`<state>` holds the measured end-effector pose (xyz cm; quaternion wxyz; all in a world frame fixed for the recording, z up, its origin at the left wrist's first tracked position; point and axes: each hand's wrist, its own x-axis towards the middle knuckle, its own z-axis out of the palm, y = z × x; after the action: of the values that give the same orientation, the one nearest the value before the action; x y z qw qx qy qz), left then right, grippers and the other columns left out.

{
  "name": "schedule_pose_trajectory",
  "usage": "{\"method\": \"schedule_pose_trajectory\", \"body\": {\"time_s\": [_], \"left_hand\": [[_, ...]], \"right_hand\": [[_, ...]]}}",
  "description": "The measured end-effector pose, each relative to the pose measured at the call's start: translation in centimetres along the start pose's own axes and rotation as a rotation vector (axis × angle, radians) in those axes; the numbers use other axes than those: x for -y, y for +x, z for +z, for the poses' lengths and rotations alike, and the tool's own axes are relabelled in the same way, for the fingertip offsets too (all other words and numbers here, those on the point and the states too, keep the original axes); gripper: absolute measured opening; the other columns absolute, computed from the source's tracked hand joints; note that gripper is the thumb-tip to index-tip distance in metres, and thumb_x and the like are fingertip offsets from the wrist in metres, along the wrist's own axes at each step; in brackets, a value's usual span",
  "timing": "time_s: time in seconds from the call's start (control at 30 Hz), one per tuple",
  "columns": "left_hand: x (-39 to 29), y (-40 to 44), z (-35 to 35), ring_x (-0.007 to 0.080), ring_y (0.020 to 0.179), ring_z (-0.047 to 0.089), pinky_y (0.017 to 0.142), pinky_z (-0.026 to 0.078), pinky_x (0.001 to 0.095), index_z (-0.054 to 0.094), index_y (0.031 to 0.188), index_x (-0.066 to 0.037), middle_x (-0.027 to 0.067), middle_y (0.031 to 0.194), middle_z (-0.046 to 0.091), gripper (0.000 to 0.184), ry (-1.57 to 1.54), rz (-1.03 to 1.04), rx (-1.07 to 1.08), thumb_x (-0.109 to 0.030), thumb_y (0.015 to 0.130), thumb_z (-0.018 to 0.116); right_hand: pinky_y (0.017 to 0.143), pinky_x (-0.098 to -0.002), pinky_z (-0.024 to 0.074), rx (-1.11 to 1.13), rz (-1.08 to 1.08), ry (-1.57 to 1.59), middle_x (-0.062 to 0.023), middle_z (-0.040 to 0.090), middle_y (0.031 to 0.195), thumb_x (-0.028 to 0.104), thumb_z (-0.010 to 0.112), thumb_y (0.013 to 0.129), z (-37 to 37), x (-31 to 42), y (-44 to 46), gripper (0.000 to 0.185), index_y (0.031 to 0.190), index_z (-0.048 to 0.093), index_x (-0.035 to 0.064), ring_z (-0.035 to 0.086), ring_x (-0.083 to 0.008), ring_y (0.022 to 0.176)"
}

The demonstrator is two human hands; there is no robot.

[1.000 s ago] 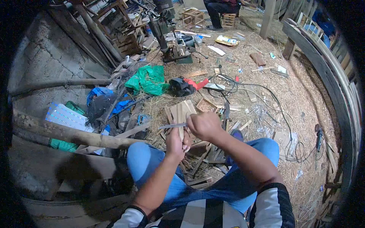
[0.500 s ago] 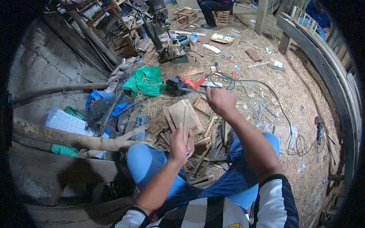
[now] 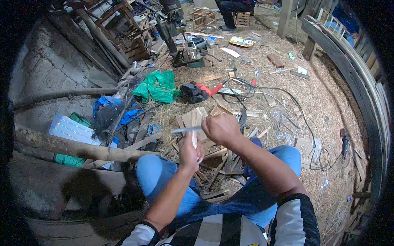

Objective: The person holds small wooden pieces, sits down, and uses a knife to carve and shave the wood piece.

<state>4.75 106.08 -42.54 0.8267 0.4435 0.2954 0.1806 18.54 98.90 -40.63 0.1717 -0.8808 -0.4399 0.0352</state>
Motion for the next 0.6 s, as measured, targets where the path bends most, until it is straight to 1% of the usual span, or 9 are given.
{"method": "schedule_pose_trajectory", "body": {"time_s": [0.1,0.13,0.17,0.23,0.3,0.33,0.43,0.5,0.6], "left_hand": [[0.6,-0.9,0.0,0.0077,0.031,0.029,0.029,0.025,0.024,0.05,0.08,-0.008,-0.0019,0.047,0.037,0.048,0.038,-0.011,0.007,-0.044,0.105,0.031],[0.6,-1.5,0.4,0.0078,0.031,0.029,0.029,0.024,0.024,0.051,0.08,-0.008,-0.0017,0.047,0.037,0.047,0.063,0.006,0.039,-0.043,0.105,0.032],[0.5,-1.8,0.6,0.0079,0.031,0.029,0.029,0.024,0.0241,0.051,0.081,-0.007,-0.0016,0.047,0.037,0.047,0.087,0.025,0.072,-0.042,0.105,0.032],[0.9,-0.7,-0.1,0.0084,0.031,0.029,0.029,0.024,0.0244,0.052,0.082,-0.007,-0.001,0.047,0.038,0.046,0.021,0.013,0.054,-0.042,0.105,0.032],[0.7,-0.2,-0.5,0.009,0.031,0.029,0.029,0.024,0.0251,0.053,0.083,-0.007,-0.0005,0.047,0.039,0.045,0.005,-0.012,-0.005,-0.04,0.105,0.033],[0.5,0.0,-0.2,0.0093,0.031,0.03,0.028,0.024,0.0259,0.052,0.082,-0.007,-0.0005,0.047,0.039,0.044,-0.008,-0.032,-0.066,-0.041,0.105,0.034],[0.5,0.1,0.0,0.0091,0.031,0.03,0.028,0.024,0.026,0.052,0.083,-0.007,-0.0007,0.046,0.038,0.044,0.015,-0.044,-0.109,-0.042,0.104,0.035],[0.4,-0.1,-0.1,0.0088,0.031,0.031,0.028,0.024,0.026,0.052,0.081,-0.007,-0.0009,0.046,0.038,0.045,0.061,-0.048,-0.101,-0.043,0.104,0.036],[0.2,-0.3,-0.3,0.0075,0.032,0.03,0.029,0.025,0.0245,0.052,0.079,-0.007,-0.0025,0.047,0.038,0.049,0.067,0.003,0.011,-0.045,0.104,0.034]], "right_hand": [[0.061,-0.0516,0.0531,-0.099,0.124,-0.028,-0.0211,0.067,0.072,0.037,0.041,0.096,-0.3,-4.4,2.1,0.044,0.075,0.066,0.0068,0.066,-0.0394,0.066],[0.057,-0.0536,0.0498,-0.139,0.06,-0.11,-0.02,0.065,0.074,0.038,0.041,0.097,1.1,-7.2,3.0,0.043,0.079,0.063,0.0051,0.065,-0.0395,0.069],[0.057,-0.0544,0.0496,-0.166,0.103,-0.081,-0.0193,0.063,0.07,0.034,0.041,0.097,0.6,-7.7,3.3,0.037,0.083,0.059,0.0048,0.063,-0.0418,0.066],[0.057,-0.0534,0.0496,-0.222,0.08,-0.108,-0.0192,0.062,0.067,0.033,0.041,0.098,-3.2,-4.0,1.4,0.036,0.08,0.058,0.0059,0.062,-0.0419,0.064],[0.053,-0.0514,0.051,-0.243,0.022,-0.03,-0.0191,0.062,0.061,0.037,0.042,0.099,-0.8,-2.7,0.4,0.046,0.071,0.064,0.0077,0.064,-0.0392,0.058],[0.053,-0.0513,0.0512,-0.143,0.047,0.032,-0.0184,0.062,0.059,0.038,0.043,0.098,-1.1,-0.8,-0.4,0.046,0.071,0.066,0.009,0.063,-0.0395,0.057],[0.054,-0.0514,0.0515,-0.042,-0.059,0.066,-0.0194,0.062,0.061,0.038,0.041,0.097,-0.8,1.4,-1.5,0.049,0.068,0.066,0.0079,0.063,-0.0398,0.055],[0.054,-0.0514,0.0516,-0.016,-0.05,0.074,-0.0197,0.063,0.061,0.038,0.04,0.097,-0.2,1.6,-1.5,0.05,0.067,0.066,0.0075,0.063,-0.0399,0.056],[0.054,-0.0513,0.0519,-0.025,-0.048,0.043,-0.0201,0.063,0.061,0.037,0.04,0.097,-0.4,1.0,-0.9,0.05,0.065,0.066,0.0068,0.064,-0.0402,0.056]]}}
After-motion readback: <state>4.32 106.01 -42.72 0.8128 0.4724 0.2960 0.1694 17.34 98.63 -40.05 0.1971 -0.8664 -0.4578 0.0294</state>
